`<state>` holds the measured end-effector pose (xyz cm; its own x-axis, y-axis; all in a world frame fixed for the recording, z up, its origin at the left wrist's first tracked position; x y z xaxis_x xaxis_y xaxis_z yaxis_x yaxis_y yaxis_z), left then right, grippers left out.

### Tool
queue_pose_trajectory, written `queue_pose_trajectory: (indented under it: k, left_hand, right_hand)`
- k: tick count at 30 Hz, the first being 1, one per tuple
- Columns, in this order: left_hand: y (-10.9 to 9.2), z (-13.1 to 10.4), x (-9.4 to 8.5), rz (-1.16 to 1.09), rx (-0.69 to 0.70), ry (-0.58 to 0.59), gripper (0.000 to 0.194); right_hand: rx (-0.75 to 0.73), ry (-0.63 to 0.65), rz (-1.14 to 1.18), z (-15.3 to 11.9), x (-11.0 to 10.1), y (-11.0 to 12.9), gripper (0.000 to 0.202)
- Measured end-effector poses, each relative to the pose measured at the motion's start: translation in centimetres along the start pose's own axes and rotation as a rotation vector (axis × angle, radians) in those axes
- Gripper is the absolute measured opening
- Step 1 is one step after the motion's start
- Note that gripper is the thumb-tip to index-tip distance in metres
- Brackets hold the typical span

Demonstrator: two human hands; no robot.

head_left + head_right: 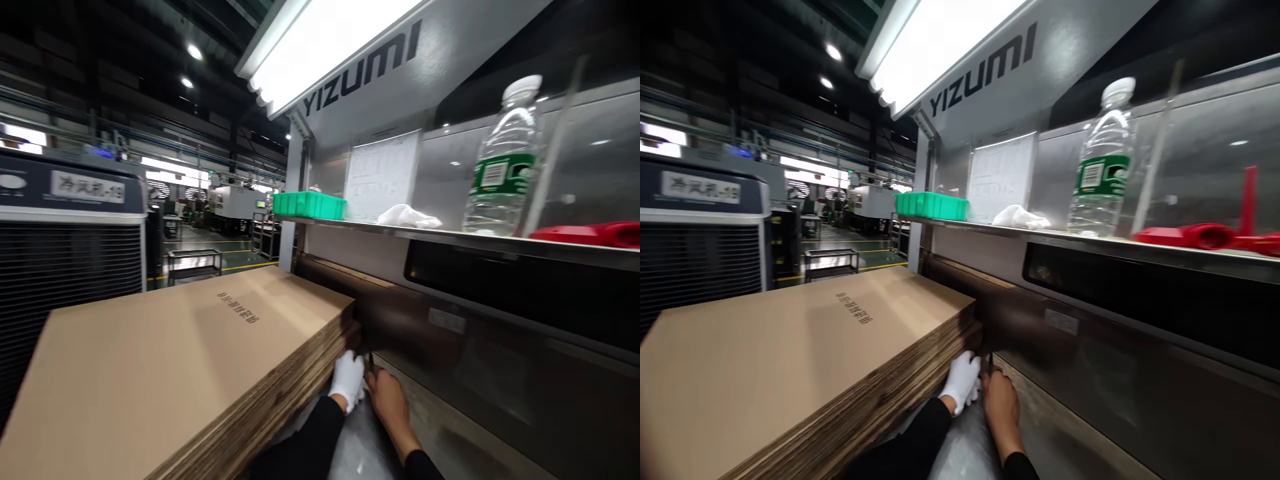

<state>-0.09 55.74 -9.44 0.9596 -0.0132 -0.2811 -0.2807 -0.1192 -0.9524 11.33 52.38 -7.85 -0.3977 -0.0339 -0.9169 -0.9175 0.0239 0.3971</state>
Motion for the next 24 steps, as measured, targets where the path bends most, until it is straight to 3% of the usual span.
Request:
queue_pose_trajectory:
  k: [5, 10, 12, 15, 18, 21, 24]
  left_hand:
    - [0.9, -4.0, -2.3, -0.096, 0.116, 0.025, 0.035]
    - [1.1, -8.2, -4.6, -0.156, 0.206, 0.068, 0.027]
    - [0.8, -10.1, -5.3, -0.156, 0.211, 0.074, 0.024]
    - [-0.4, -14.3, -5.8, -0.138, 0.231, 0.097, 0.017]
    - [-2.4, -20.4, -5.9, -0.122, 0.264, 0.189, 0.019]
    - [-3.1, -27.7, -6.4, -0.108, 0.286, 0.307, 0.027]
    - [-0.3, -34.3, -7.8, -0.031, 0.201, 0.162, 0.032]
  right_hand:
    - [-0.092, -0.023, 0.066, -2.1, -2.8, -0.1, 0.020]
    - [-0.172, -0.117, 0.062, -9.2, -10.0, -2.2, 0.020]
    - [-0.212, -0.157, 0.067, -13.9, -13.3, -3.1, 0.020]
    - [-0.224, -0.219, 0.127, -23.0, -17.5, -4.9, 0.023]
    - [-0.165, -0.257, 0.228, -33.8, -19.6, -7.4, 0.029]
    - [-0.025, -0.291, 0.306, -44.4, -18.4, -10.0, 0.029]
    - [0.146, -0.314, 0.315, -51.7, -13.9, -11.8, 0.024]
Point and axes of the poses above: each hand's wrist, its own z-axis towards the middle knuckle, its own x-axis out of the palm, y = z × x, the point moved 5 cm from there along z, towards the middle knuckle, and after that the axes turned 9 degrees about y, right-handed, at the moved point
